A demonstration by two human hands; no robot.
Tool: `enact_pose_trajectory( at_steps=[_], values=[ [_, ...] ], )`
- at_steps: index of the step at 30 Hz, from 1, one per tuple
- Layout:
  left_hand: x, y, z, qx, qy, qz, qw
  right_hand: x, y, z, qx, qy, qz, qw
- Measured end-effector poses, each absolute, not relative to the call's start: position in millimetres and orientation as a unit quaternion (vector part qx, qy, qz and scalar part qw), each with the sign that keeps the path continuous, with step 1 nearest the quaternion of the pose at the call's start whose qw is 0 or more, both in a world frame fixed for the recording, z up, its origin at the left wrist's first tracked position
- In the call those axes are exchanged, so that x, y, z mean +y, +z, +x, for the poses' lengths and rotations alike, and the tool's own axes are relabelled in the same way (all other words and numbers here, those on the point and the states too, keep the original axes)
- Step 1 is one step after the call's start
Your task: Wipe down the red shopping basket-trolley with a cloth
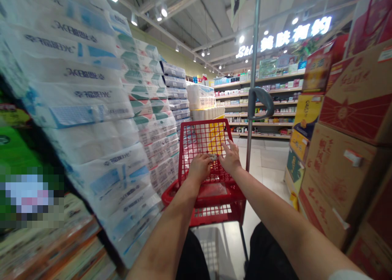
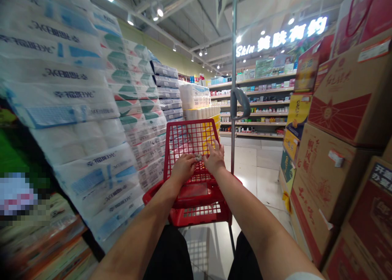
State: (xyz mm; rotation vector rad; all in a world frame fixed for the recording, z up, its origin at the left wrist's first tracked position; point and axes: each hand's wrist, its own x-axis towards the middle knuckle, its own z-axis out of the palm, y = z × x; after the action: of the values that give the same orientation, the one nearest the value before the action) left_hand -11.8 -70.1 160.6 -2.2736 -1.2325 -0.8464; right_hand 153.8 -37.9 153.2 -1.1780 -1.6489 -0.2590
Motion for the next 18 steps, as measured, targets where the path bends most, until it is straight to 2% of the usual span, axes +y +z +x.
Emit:
enact_pose_trajectory(
  at_steps=[6, 12, 18],
  values=[
    [-69.1, 162.6, -15.2, -0.494, -0.372, -0.749, 0.238, -37.8, 153.0, 153.8, -0.687, -0.108, -0.497, 0.519],
    [-65.5, 157.5, -14.2, -0.405, -0.338, -0.825, 0.201, -39.1, 154.2, 154.0, -0.688, -0.104, -0.492, 0.523],
    [-64.9, 158.4, -15.6, -0.461, -0.382, -0.768, 0.227, -36.8, 152.5, 154.0, -0.687, -0.104, -0.495, 0.522]
  ],
)
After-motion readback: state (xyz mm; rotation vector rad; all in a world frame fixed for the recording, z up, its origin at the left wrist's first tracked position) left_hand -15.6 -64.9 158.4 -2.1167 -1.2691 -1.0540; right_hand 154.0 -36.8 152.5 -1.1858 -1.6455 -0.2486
